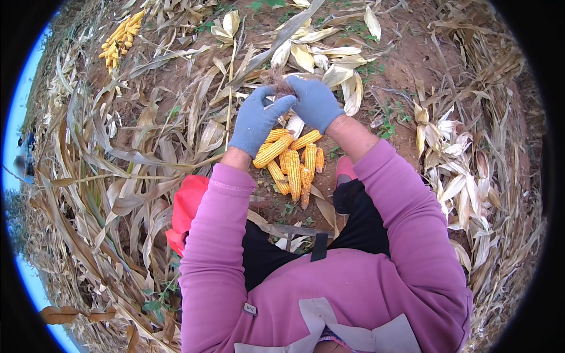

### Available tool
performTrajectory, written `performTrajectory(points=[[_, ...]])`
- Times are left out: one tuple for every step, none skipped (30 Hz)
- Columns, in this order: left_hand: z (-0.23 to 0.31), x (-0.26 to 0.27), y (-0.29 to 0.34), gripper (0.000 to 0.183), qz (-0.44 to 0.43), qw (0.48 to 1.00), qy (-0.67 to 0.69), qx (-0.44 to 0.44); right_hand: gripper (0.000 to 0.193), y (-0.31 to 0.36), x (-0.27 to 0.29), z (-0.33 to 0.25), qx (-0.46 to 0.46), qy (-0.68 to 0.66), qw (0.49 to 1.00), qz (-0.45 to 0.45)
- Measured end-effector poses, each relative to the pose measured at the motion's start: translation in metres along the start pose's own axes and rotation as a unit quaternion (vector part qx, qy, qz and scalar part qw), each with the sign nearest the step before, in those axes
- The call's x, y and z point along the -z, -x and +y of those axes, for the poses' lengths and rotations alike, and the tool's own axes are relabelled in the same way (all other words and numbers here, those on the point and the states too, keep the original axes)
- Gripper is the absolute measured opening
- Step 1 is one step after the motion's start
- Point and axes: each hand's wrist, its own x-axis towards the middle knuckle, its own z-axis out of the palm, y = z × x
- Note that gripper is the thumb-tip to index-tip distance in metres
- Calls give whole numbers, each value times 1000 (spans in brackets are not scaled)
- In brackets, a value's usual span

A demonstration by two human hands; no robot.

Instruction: The person shucks corn cobs by hand, removing husks and silk, then places the cleaned cobs into a red bag. The person works in a cornfield with dried stalks and harvested cobs on the ground.

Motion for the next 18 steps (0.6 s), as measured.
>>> performTrajectory(points=[[-5, -1, -1, 46, 2, 1000, -3, -8, 22, 1, -2, -7, 0, 40, 999, -19], [-19, 1, -6, 40, 27, 1000, -6, -14, 22, 2, -6, -12, 9, 18, 1000, -19], [-18, 3, -6, 35, 26, 999, 24, 1, 22, 4, -5, -16, 18, 8, 1000, -24], [-17, 6, -7, 30, 24, 998, 53, 15, 23, 5, -3, -19, 28, -3, 999, -28], [-17, 9, -7, 25, 23, 996, 82, 29, 24, 6, 0, -22, 38, -14, 999, -33], [-18, 13, -8, 19, 30, 995, 86, 30, 30, 7, 5, -25, 45, -38, 996, -66], [-21, 18, -9, 18, 32, 993, 103, 40, 34, 8, 7, -25, 58, -41, 995, -73], [-25, 24, -11, 18, 33, 991, 120, 50, 38, 8, 8, -24, 71, -44, 993, -80], [-27, 26, -12, 17, 34, 988, 137, 61, 43, 8, 9, -23, 83, -47, 992, -87], [-26, 27, -12, 13, 65, 988, 133, 48, 45, 8, 10, -20, 65, -62, 990, -108], [-28, 31, -13, 12, 80, 988, 125, 51, 48, 7, 12, -15, 48, -76, 988, -129], [-32, 40, -15, 11, 95, 987, 118, 54, 51, 5, 14, -11, 30, -90, 984, -150], [-36, 49, -18, 10, 108, 986, 111, 57, 50, 3, 18, -5, 3, -100, 988, -121], [-42, 60, -20, 9, 125, 985, 110, 42, 50, 0, 23, 2, -25, -109, 989, -92], [-44, 70, -23, 9, 136, 987, 77, 39, 49, -2, 29, 12, -56, -117, 990, -62], [-48, 85, -26, 9, 167, 985, 38, 27, 47, -5, 32, 23, -74, -115, 990, -27], [-56, 101, -30, 9, 197, 980, -2, 15, 45, -6, 36, 34, -92, -112, 989, 8], [-66, 120, -31, 11, 221, 975, -24, 16, 45, -8, 41, 38, -127, -134, 983, 10]])
